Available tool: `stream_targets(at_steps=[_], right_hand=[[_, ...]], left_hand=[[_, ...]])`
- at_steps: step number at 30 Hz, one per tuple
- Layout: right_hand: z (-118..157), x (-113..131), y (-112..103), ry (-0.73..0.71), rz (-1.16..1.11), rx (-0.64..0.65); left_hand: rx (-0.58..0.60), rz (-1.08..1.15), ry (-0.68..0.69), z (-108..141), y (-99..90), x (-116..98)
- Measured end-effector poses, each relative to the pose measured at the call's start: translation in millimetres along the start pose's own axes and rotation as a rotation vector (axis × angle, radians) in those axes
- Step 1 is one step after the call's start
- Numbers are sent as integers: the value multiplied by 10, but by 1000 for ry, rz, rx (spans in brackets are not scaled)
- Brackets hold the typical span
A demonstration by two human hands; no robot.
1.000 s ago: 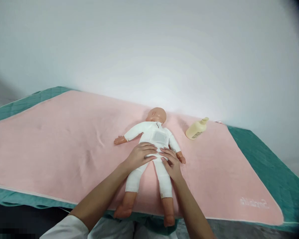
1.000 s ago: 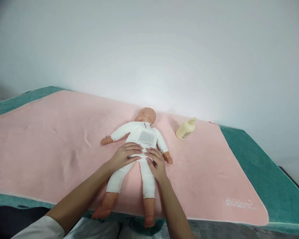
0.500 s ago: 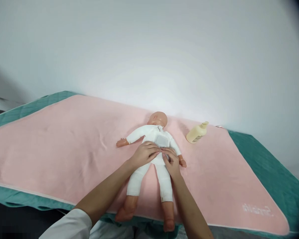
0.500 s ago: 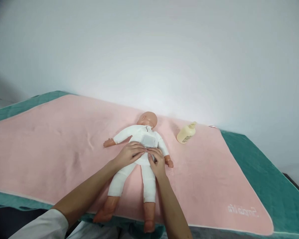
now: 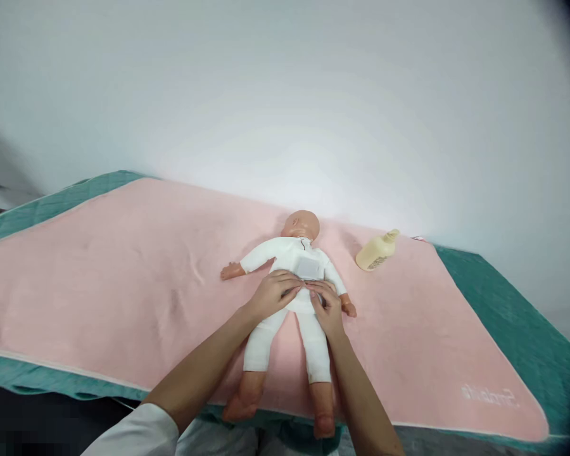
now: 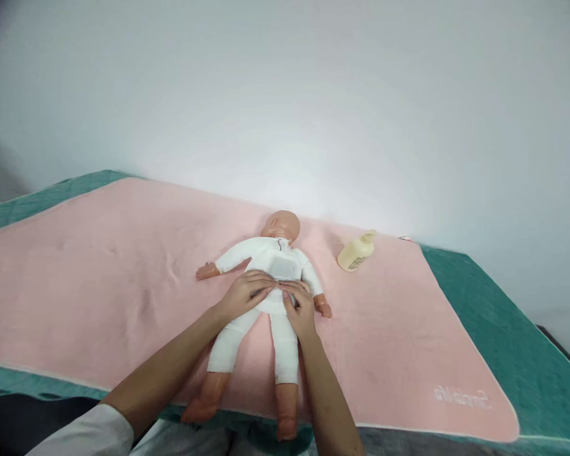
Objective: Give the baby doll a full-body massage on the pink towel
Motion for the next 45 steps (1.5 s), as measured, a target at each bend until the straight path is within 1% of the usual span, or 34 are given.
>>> stream_targets(at_steps=[4, 8, 10, 12, 15, 18, 22, 29, 35, 38, 40, 43, 45], right_hand=[[17, -5, -13, -48, -31, -36], [28, -38, -52, -45, -2, -77], [26, -45, -66, -31, 16, -60], [18, -41, -67, -18, 23, -12], [0, -28, -53, -15, 16, 61], [-11, -31, -36, -9, 8, 98], [-15, -59, -27, 16, 10, 96], [-31, -59, -27, 50, -1, 106], [-33, -47, -60, 42, -42, 103], [-111, -73, -92, 34, -93, 46], [-231, -97, -111, 27, -107, 22], [-477, -136, -134, 26, -72, 44], [-627, -157, -145, 18, -18, 76]], left_hand=[[-73, 13, 62, 37, -15, -29], [-105, 0, 83, 57, -35, -39], [-106, -27, 62, 63, -44, -37], [-97, -66, 18, 69, -47, -30], [-68, -115, -50, 72, -38, -14], [-32, -134, -85, 68, -16, 4], [-18, -135, -136, 59, 8, 34], [-22, -94, -173, 39, 14, 42], [10, -19, -208, 45, -59, 2], [5, 34, -259, -6, -149, -10], [4, 22, -274, -98, -215, -20], [75, -41, -266, -297, -286, -27], [136, -91, -257, -412, -299, -11]])
Point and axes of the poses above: each hand's wrist, its own z-axis away from the middle knuckle, its own y-axis out of the palm, x = y × z, the point moved 2 cm from there along -z, towards the middle knuckle, and after that the axes turned 15 degrees about x, right-handed, at the moved point
